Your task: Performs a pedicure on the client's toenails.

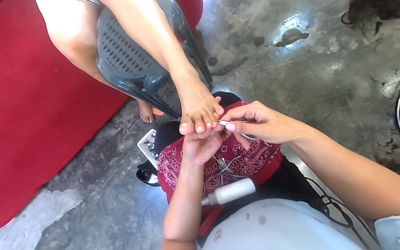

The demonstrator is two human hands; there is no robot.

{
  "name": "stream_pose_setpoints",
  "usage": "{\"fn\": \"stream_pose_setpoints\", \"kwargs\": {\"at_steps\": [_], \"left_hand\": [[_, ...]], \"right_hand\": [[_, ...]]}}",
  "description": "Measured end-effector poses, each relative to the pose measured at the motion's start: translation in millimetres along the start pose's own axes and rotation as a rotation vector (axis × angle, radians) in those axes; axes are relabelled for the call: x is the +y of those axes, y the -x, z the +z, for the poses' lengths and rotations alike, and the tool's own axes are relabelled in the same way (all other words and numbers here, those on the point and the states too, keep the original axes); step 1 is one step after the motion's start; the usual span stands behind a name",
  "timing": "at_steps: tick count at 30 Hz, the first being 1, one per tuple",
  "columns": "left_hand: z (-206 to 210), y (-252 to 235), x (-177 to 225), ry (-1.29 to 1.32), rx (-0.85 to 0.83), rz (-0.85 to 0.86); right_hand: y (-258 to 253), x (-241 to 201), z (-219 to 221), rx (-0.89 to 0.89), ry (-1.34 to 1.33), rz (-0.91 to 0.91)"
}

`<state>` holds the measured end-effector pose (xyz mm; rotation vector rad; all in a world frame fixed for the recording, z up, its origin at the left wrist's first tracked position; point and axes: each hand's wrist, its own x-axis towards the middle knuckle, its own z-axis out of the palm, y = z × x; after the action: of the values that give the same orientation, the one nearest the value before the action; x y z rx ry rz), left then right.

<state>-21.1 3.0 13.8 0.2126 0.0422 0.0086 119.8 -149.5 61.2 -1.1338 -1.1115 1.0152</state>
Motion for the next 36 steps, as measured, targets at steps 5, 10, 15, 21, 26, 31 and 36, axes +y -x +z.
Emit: {"fn": "stream_pose_setpoints", "kwargs": {"at_steps": [5,10,15,21,26,31,36], "left_hand": [[-1,0,0,-0.003,0.01,-0.004],[0,0,0,0.017,-0.011,0.001],[0,0,0,0.0,-0.002,0.002],[0,0,0,-0.005,0.017,-0.007],[-1,1,1,-0.02,0.019,-0.007],[0,0,0,0.001,0.014,-0.011],[-1,1,1,0.004,-0.004,-0.011]], "right_hand": [[2,13,2,0.027,-0.307,0.057],[3,9,-2,-0.034,-0.136,-0.011],[0,-1,-4,-0.043,0.049,-0.014],[0,7,-5,-0.035,-0.127,0.024],[1,17,-5,-0.059,-0.282,0.011],[0,12,-10,-0.109,-0.178,-0.012],[-5,5,-13,-0.129,-0.057,-0.008]]}}
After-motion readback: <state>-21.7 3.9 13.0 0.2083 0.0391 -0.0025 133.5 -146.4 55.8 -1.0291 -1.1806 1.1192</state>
